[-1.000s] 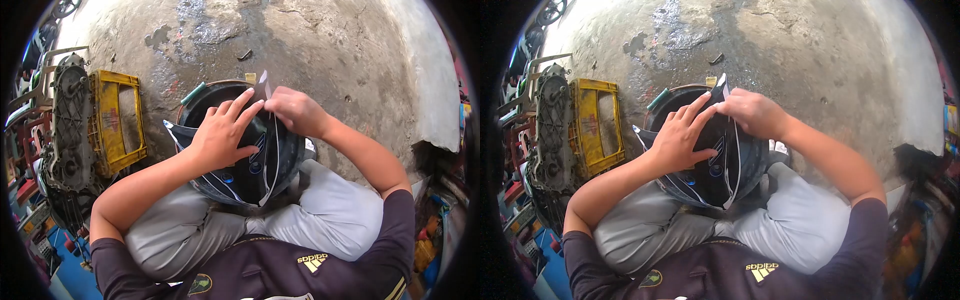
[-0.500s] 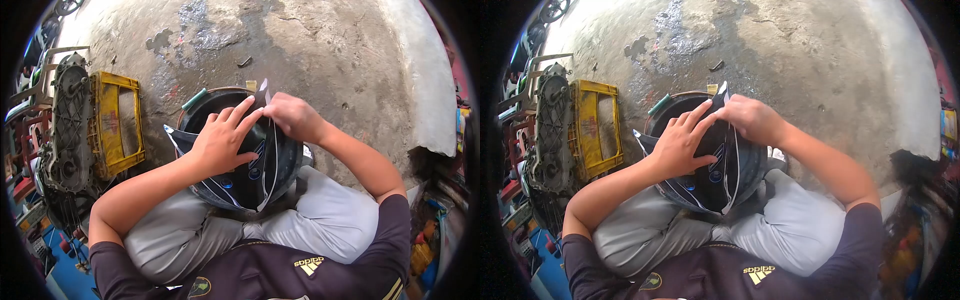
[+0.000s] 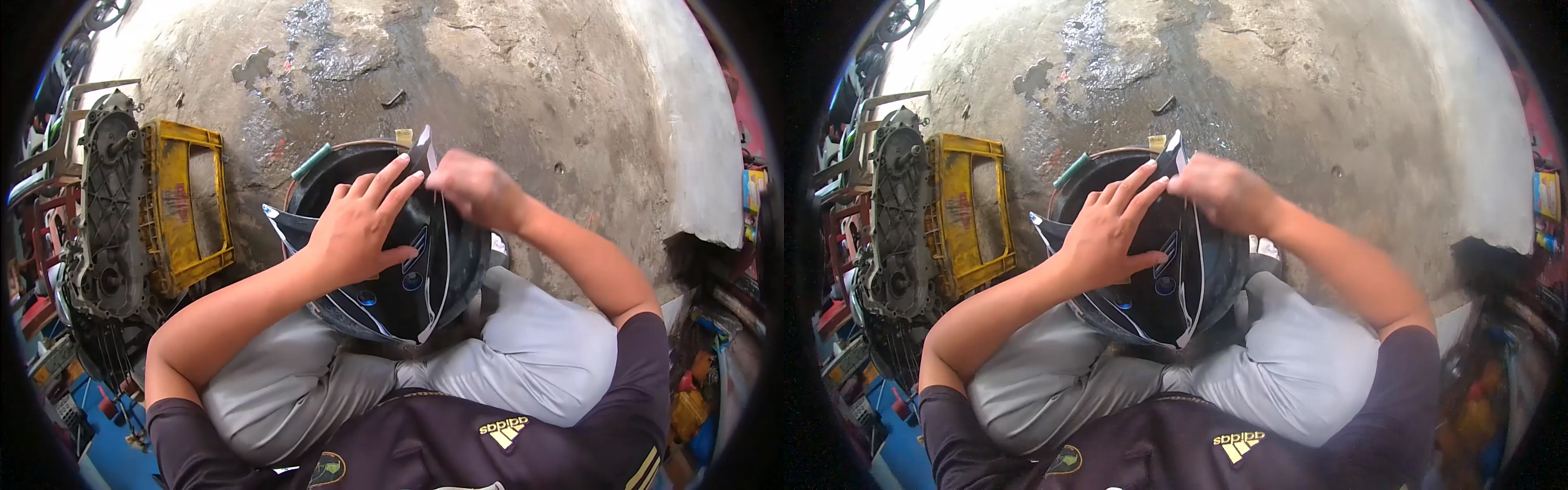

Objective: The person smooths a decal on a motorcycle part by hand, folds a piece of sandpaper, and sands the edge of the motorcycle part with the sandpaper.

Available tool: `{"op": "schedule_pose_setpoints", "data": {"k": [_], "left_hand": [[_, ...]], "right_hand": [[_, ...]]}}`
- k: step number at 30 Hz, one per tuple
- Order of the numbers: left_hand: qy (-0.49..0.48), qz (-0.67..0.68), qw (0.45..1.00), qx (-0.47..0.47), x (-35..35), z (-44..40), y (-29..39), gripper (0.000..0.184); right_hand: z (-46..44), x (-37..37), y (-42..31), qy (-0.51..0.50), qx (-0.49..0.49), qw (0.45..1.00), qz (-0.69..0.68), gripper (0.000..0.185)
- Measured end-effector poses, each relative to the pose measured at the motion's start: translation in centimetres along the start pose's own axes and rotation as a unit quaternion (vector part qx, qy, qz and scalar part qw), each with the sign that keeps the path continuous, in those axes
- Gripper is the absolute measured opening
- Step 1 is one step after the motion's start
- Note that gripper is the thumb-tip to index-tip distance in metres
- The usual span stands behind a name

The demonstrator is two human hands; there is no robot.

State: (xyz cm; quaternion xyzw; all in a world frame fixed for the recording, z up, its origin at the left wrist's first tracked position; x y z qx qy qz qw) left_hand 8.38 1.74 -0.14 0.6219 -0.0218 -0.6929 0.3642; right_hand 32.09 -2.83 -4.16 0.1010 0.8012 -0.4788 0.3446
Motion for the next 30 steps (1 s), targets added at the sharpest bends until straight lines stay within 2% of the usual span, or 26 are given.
{"op": "schedule_pose_setpoints", "data": {"k": [3, 5, 6, 8, 9, 16, 18, 20, 24, 26, 27, 28, 30], "left_hand": [[0.007, -0.001, 1.0, 0.003, 0.0, 0.1, -0.1, 0.106], [0.005, 0.003, 1.0, -0.002, -0.1, 0.1, -0.1, 0.106], [0.003, 0.005, 1.0, -0.006, -0.1, 0.0, -0.1, 0.106], [-0.001, -0.006, 1.0, -0.001, -0.1, 0.1, -0.2, 0.106], [-0.001, -0.015, 1.0, 0.001, 0.0, 0.1, -0.1, 0.106], [-0.005, -0.018, 1.0, -0.003, 0.0, 0.1, -0.2, 0.105], [-0.005, -0.024, 1.0, -0.002, 0.0, 0.0, -0.2, 0.105], [0.001, -0.022, 1.0, 0.001, 0.2, 0.0, -0.3, 0.105], [-0.003, -0.021, 1.0, 0.0, 0.0, 0.1, -0.2, 0.105], [-0.003, -0.021, 1.0, -0.001, 0.1, 0.0, -0.2, 0.105], [-0.004, -0.021, 1.0, -0.002, 0.1, 0.1, -0.3, 0.105], [-0.004, -0.02, 1.0, -0.003, 0.1, 0.1, -0.3, 0.105], [-0.004, -0.019, 1.0, 0.002, 0.1, 0.1, -0.3, 0.105]], "right_hand": [[0.1, -0.4, 1.0, 0.022, 0.029, 0.999, 0.015, 0.026], [-0.3, 0.1, -0.6, -0.011, -0.025, 0.999, 0.017, 0.021], [0.0, 0.0, -0.3, -0.01, -0.022, 1.0, 0.018, 0.021], [0.7, -0.4, 1.2, 0.041, 0.033, 0.998, 0.017, 0.023], [0.7, -0.8, 1.5, 0.021, 0.049, 0.998, 0.026, 0.027], [0.8, -0.8, 1.2, 0.054, 0.058, 0.997, 0.026, 0.03], [0.5, -0.3, 1.3, 0.072, 0.038, 0.997, -0.015, 0.032], [0.3, -0.1, 0.7, 0.053, 0.046, 0.997, -0.023, 0.034], [0.0, -0.5, 1.2, 0.08, 0.032, 0.996, 0.0, 0.049], [-0.2, 0.0, 0.0, 0.033, 0.032, 0.998, -0.031, 0.06], [-0.3, 0.2, 0.1, 0.016, 0.003, 1.0, -0.001, 0.07], [-0.3, 0.0, 0.4, 0.015, 0.003, 1.0, -0.001, 0.07], [-0.4, -0.7, 1.1, 0.061, 0.055, 0.996, -0.023, 0.076]]}}
Point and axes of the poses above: each hand's wrist, its own z-axis away from the middle knuckle, its own x-axis out of the palm, y = z × x, the point moved 2 cm from there along -z, towards the middle knuckle, and after that the axes turned 2 degrees about -y, right-handed, at the moved point
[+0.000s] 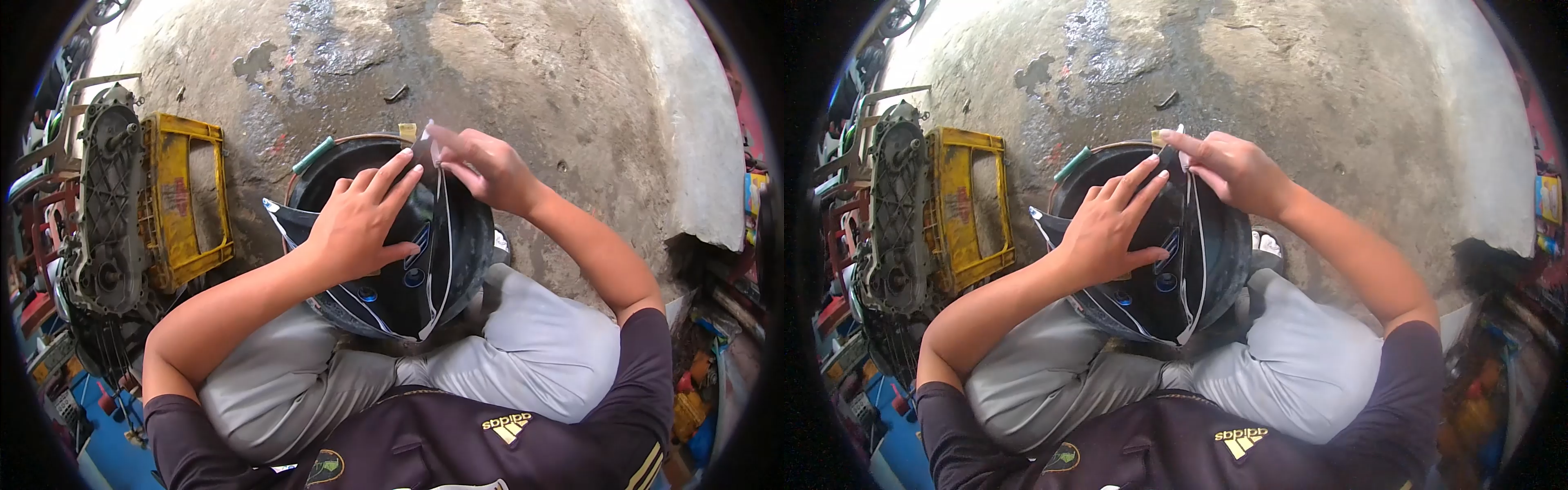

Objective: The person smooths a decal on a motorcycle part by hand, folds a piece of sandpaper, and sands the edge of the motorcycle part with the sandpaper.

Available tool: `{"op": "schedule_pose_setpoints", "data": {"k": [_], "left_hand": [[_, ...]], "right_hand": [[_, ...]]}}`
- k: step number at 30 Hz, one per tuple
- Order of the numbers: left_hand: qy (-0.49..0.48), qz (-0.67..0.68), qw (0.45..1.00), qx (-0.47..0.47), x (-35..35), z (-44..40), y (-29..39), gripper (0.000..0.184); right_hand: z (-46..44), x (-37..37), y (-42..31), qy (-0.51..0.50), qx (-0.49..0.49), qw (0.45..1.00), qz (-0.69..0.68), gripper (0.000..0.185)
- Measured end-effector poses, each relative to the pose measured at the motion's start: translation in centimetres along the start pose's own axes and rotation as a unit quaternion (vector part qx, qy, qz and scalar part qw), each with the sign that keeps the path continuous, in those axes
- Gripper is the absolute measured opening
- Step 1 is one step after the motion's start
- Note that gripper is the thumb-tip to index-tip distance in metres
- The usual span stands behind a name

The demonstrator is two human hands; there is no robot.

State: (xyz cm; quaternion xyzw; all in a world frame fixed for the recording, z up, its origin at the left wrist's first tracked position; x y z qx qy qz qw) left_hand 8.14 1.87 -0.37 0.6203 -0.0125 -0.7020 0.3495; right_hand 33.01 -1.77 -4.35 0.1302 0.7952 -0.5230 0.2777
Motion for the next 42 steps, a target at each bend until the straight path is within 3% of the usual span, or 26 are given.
{"op": "schedule_pose_setpoints", "data": {"k": [4, 8, 12, 16, 21, 24, 28, 29, 32, 38, 40, 42], "left_hand": [[0.003, 0.0, 1.0, 0.002, 0.0, 0.0, 0.1, 0.105], [-0.001, -0.001, 1.0, 0.0, 0.0, 0.1, 0.0, 0.105], [-0.004, -0.008, 1.0, -0.004, -0.1, 0.0, 0.1, 0.105], [-0.005, -0.002, 1.0, -0.002, -0.2, 0.0, 0.0, 0.106], [0.006, -0.004, 1.0, 0.0, 0.0, 0.0, 0.0, 0.105], [0.01, -0.002, 1.0, 0.005, 0.1, 0.1, -0.1, 0.104], [-0.014, -0.007, 1.0, -0.011, 0.0, -0.2, 0.0, 0.103], [-0.006, -0.001, 1.0, -0.004, 0.0, -0.1, 0.0, 0.103], [0.004, -0.002, 1.0, 0.002, 0.0, 0.1, 0.0, 0.103], [0.001, -0.002, 1.0, -0.001, 0.1, -0.1, -0.1, 0.104], [0.003, -0.003, 1.0, -0.001, 0.0, -0.1, 0.0, 0.104], [-0.008, -0.002, 1.0, -0.004, -0.1, -0.1, 0.1, 0.105]], "right_hand": [[0.0, 0.9, -0.6, -0.001, -0.053, 0.999, 0.005, 0.084], [0.2, 0.2, 0.7, 0.033, -0.02, 0.999, 0.005, 0.087], [-0.1, 0.4, -1.0, -0.032, -0.039, 0.999, 0.02, 0.083], [0.0, -0.1, 0.2, 0.006, -0.002, 1.0, 0.024, 0.075], [0.1, 0.1, -1.1, -0.047, -0.041, 0.997, 0.035, 0.067], [-0.2, 0.0, -0.4, -0.015, -0.064, 0.997, 0.042, 0.059], [-0.4, 0.7, -1.5, -0.048, -0.105, 0.992, 0.043, 0.058], [-0.3, 0.1, -1.3, -0.049, -0.06, 0.996, 0.04, 0.057], [0.0, -0.2, 0.5, -0.015, -0.046, 0.997, 0.055, 0.058], [0.2, 0.5, -1.0, -0.059, -0.079, 0.994, 0.043, 0.044], [0.1, 0.0, 0.2, -0.007, -0.056, 0.997, 0.047, 0.043], [0.4, 0.3, -0.4, -0.038, -0.041, 0.997, 0.06, 0.041]]}}
Point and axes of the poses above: each hand's wrist, its own z-axis away from the middle knuckle, its own x-axis out of the palm, y = z × x, the point moved 2 cm from there along -z, towards the middle knuckle, and after that the axes turned 2 degrees about -y, right-handed, at the moved point
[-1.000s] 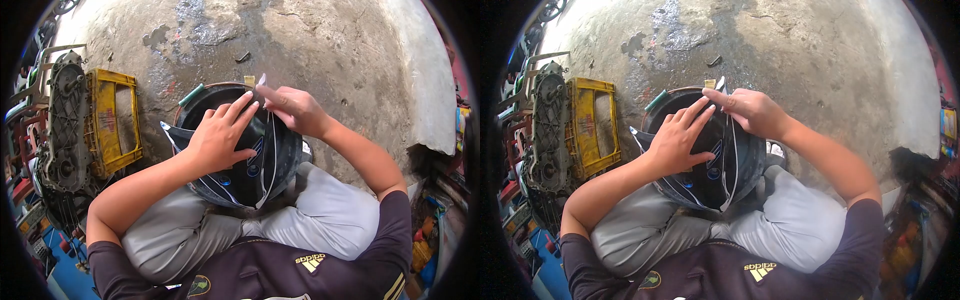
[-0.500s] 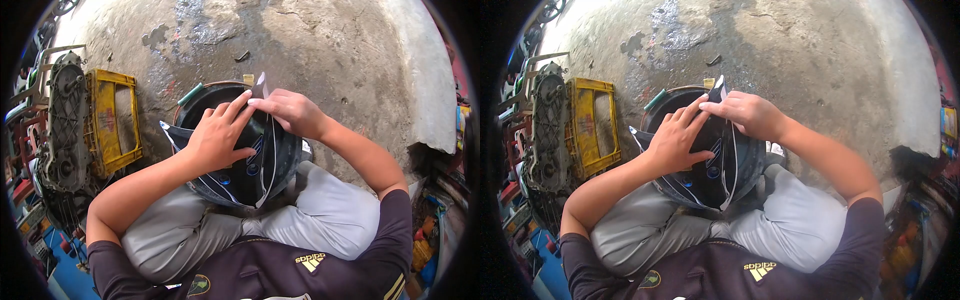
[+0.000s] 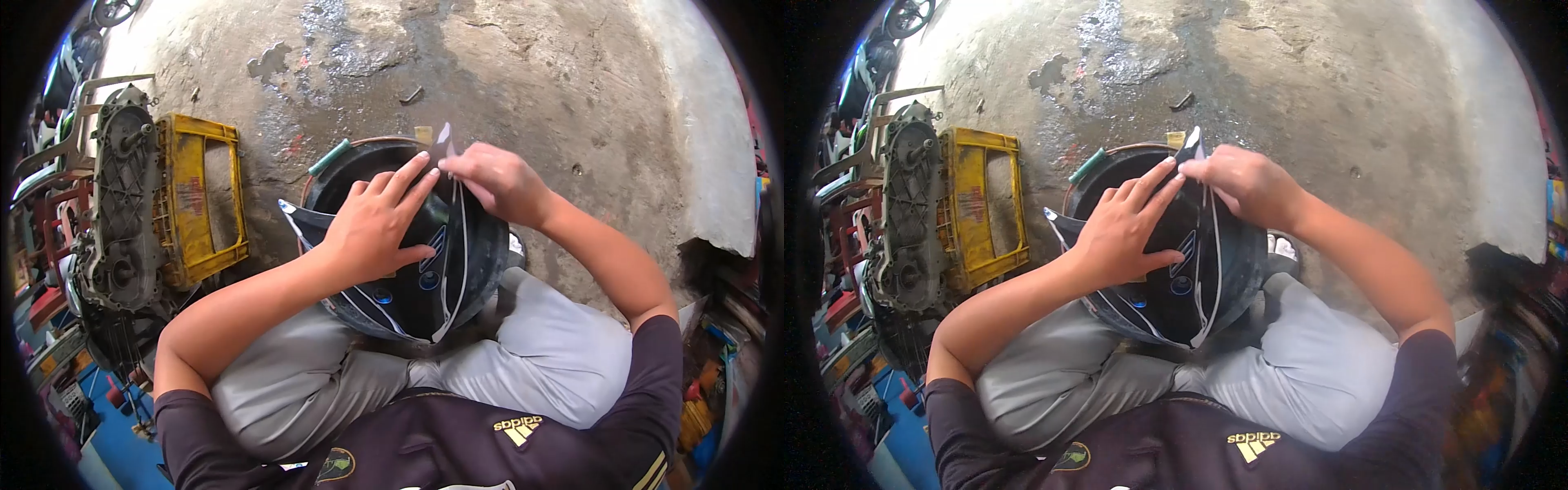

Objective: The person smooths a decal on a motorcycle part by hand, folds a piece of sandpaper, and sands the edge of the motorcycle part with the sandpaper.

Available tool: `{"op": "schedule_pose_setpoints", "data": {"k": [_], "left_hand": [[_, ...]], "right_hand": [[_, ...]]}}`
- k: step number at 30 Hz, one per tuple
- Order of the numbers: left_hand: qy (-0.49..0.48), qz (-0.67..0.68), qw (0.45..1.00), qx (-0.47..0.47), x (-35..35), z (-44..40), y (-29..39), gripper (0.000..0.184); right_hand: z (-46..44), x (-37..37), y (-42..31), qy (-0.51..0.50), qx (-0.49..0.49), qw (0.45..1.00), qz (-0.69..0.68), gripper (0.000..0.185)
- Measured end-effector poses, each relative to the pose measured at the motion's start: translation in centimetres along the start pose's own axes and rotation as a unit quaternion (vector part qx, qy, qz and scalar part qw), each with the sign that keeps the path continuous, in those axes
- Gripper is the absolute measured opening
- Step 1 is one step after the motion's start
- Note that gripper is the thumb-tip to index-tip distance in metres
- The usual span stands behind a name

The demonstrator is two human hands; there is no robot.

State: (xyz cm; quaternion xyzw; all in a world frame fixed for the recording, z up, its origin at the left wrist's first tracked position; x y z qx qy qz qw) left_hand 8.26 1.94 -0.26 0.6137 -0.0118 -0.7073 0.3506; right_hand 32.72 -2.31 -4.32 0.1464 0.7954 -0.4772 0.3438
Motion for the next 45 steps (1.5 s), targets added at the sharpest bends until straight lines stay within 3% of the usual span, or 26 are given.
{"op": "schedule_pose_setpoints", "data": {"k": [2, 6, 12, 15, 18, 20, 26, 30, 32, 34, 37, 42, 45], "left_hand": [[0.003, -0.01, 1.0, -0.002, 0.1, 0.1, -0.2, 0.105], [0.009, 0.006, 1.0, 0.013, 0.1, 0.0, -0.1, 0.106], [0.032, -0.019, 0.999, 0.018, 0.2, 0.0, -0.1, 0.104], [0.006, 0.0, 1.0, 0.006, 0.2, 0.0, -0.1, 0.105], [0.009, 0.008, 1.0, 0.002, 0.1, 0.0, -0.1, 0.105], [0.003, 0.005, 1.0, 0.006, 0.2, 0.0, -0.1, 0.105], [-0.002, 0.002, 1.0, 0.0, -0.1, -0.1, 0.1, 0.105], [0.008, 0.005, 1.0, 0.012, 0.0, 0.0, 0.0, 0.104], [-0.001, -0.003, 1.0, 0.001, 0.1, -0.1, 0.0, 0.104], [0.0, -0.003, 1.0, 0.003, 0.1, -0.1, 0.0, 0.104], [0.0, -0.005, 1.0, 0.003, 0.1, 0.1, 0.0, 0.104], [0.001, -0.005, 1.0, 0.007, -0.2, 0.1, 0.1, 0.104], [0.003, -0.015, 1.0, 0.01, -0.1, 0.2, 0.1, 0.104]], "right_hand": [[-0.5, 0.3, -1.0, -0.02, -0.042, 0.999, -0.015, 0.039], [-0.2, 0.2, 0.3, 0.03, -0.008, 0.999, -0.011, 0.041], [-0.2, 0.2, -0.8, 0.016, -0.002, 0.999, -0.04, 0.037], [-0.1, 0.3, -1.4, -0.044, -0.066, 0.997, -0.005, 0.043], [-0.2, 0.9, -1.6, -0.022, -0.078, 0.996, -0.022, 0.04], [0.3, 0.6, 0.2, 0.004, -0.025, 1.0, -0.004, 0.042], [-0.1, 0.9, -1.6, -0.045, -0.067, 0.997, -0.019, 0.034], [-0.2, 0.2, 0.2, 0.014, -0.038, 0.999, 0.006, 0.045], [-0.5, 0.6, -1.5, -0.014, -0.088, 0.996, -0.005, 0.038], [-0.2, 0.7, -1.6, -0.037, -0.076, 0.996, 0.0, 0.034], [-0.1, -0.2, -0.1, 0.019, -0.011, 1.0, 0.017, 0.029], [-0.4, 0.8, -1.4, -0.016, -0.083, 0.996, -0.017, 0.023], [-0.4, 0.0, 0.3, 0.058, 0.007, 0.998, -0.013, 0.024]]}}
Point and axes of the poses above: each hand's wrist, its own z-axis away from the middle knuckle, its own x-axis out of the palm, y = z × x, the point moved 2 cm from there along -z, towards the middle knuckle, and after that the axes turned 2 degrees about -y, right-handed, at the moved point
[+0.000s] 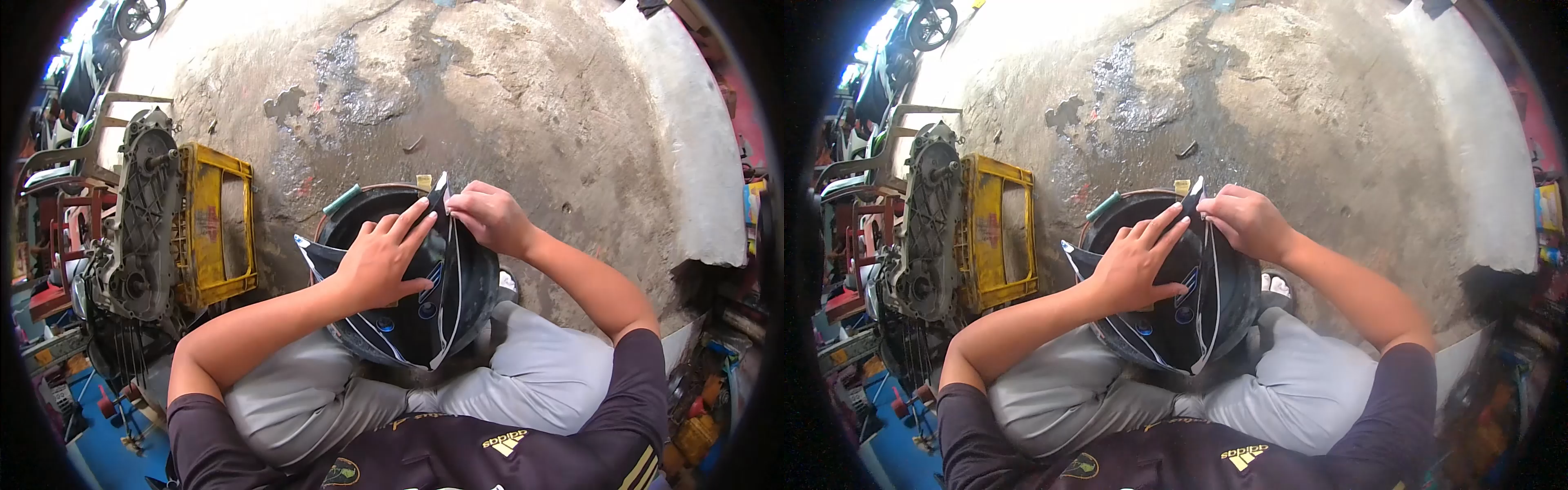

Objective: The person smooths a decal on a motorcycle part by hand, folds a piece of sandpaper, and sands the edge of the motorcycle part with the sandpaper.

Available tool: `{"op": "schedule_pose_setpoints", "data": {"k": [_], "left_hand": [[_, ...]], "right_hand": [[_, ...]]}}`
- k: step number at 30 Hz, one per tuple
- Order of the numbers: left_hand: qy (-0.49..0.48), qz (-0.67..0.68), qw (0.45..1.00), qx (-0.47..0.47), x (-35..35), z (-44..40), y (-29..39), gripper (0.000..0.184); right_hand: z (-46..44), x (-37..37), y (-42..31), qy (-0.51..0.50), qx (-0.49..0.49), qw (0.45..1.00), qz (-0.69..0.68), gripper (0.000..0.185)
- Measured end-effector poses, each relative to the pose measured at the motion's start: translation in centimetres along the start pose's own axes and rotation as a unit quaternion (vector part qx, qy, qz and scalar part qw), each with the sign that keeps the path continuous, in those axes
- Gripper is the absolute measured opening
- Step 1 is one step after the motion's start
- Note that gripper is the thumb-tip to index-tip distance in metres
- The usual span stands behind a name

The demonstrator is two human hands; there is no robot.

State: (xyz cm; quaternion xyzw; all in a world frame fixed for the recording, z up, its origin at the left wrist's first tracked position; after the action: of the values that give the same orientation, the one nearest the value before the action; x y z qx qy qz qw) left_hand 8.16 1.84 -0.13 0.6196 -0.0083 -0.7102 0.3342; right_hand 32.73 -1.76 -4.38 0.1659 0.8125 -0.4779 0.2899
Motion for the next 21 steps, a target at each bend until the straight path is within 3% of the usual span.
{"op": "schedule_pose_setpoints", "data": {"k": [4, 7, 13, 15, 21], "left_hand": [[-0.006, -0.012, 1.0, -0.004, 0.0, -0.1, 0.1, 0.105], [0.005, -0.008, 1.0, 0.005, -0.1, 0.0, 0.2, 0.105], [-0.005, -0.024, 1.0, 0.002, -0.3, 0.0, 0.3, 0.104], [0.0, -0.013, 1.0, 0.005, -0.4, 0.1, 0.4, 0.104], [0.008, -0.018, 1.0, 0.006, -0.3, 0.0, 0.4, 0.104]], "right_hand": [[-0.2, 0.8, -1.9, -0.061, -0.073, 0.995, -0.001, 0.026], [0.2, 0.1, -0.4, -0.01, 0.0, 1.0, -0.006, 0.03], [-0.2, 0.3, -1.4, -0.072, -0.084, 0.994, 0.017, 0.027], [0.0, -0.4, 0.0, -0.026, -0.002, 1.0, 0.01, 0.029], [0.1, -0.1, -2.1, -0.083, -0.096, 0.992, 0.03, 0.019]]}}
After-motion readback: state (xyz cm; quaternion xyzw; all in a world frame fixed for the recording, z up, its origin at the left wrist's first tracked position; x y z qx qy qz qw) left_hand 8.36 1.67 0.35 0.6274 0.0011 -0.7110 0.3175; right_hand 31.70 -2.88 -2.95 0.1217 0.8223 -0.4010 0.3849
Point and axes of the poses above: each hand's wrist, its own z-axis away from the middle knuckle, its own x-axis out of the palm, y = z × x, the point moved 2 cm from there along -z, towards the middle knuckle, and after that the axes turned 2 degrees about -y, right-handed, at the moved point
